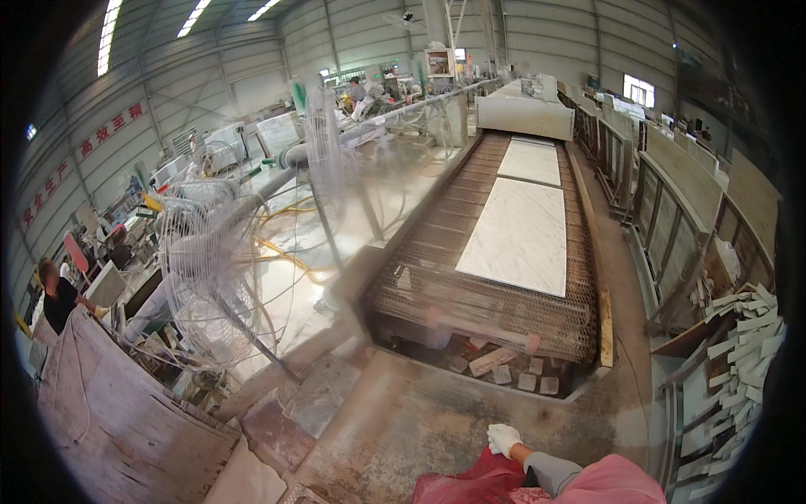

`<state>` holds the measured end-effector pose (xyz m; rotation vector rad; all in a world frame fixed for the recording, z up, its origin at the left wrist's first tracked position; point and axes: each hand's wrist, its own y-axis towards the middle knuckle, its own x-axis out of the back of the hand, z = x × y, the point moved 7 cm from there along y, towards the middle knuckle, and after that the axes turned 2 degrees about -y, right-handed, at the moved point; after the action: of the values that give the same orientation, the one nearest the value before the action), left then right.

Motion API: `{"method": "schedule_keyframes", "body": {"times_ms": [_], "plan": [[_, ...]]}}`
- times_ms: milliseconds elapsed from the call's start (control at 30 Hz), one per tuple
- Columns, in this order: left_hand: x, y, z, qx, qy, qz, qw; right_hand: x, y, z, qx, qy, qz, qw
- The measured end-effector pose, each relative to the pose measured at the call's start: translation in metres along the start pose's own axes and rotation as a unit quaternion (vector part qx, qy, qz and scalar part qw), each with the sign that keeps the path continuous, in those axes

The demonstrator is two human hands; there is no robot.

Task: The person picks large white rectangular panels from a conveyor belt and stacks them on a nearby rack. The person repeats this action several times, lifting each panel with both hands and placing it carefully on top of the existing stack.

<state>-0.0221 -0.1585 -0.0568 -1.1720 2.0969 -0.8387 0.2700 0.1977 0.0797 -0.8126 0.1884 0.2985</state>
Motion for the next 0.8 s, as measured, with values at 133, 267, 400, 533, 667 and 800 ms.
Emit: {"method": "schedule_keyframes", "body": {"times_ms": [133,267,400,533,667,800], "plan": [[0.006,-0.002,-0.006,-0.024,0.047,-0.019,0.998,-0.009,-0.001,0.000,-0.042,0.086,0.031,0.995],[0.006,-0.020,-0.019,-0.063,0.098,-0.029,0.993,-0.009,-0.006,0.004,-0.024,0.051,-0.003,0.998],[0.016,-0.038,-0.029,-0.110,-0.053,-0.143,0.982,-0.016,-0.009,0.005,-0.019,0.062,0.025,0.998],[0.021,-0.022,-0.024,-0.042,0.063,-0.089,0.993,-0.018,-0.010,0.010,0.012,-0.001,0.020,1.000],[0.027,-0.023,-0.021,-0.030,0.033,-0.100,0.994,-0.030,-0.012,0.009,-0.013,0.062,0.068,0.996],[0.013,-0.064,-0.036,0.014,-0.002,-0.127,0.992,-0.028,-0.015,0.012,0.017,-0.082,-0.024,0.996]]}}
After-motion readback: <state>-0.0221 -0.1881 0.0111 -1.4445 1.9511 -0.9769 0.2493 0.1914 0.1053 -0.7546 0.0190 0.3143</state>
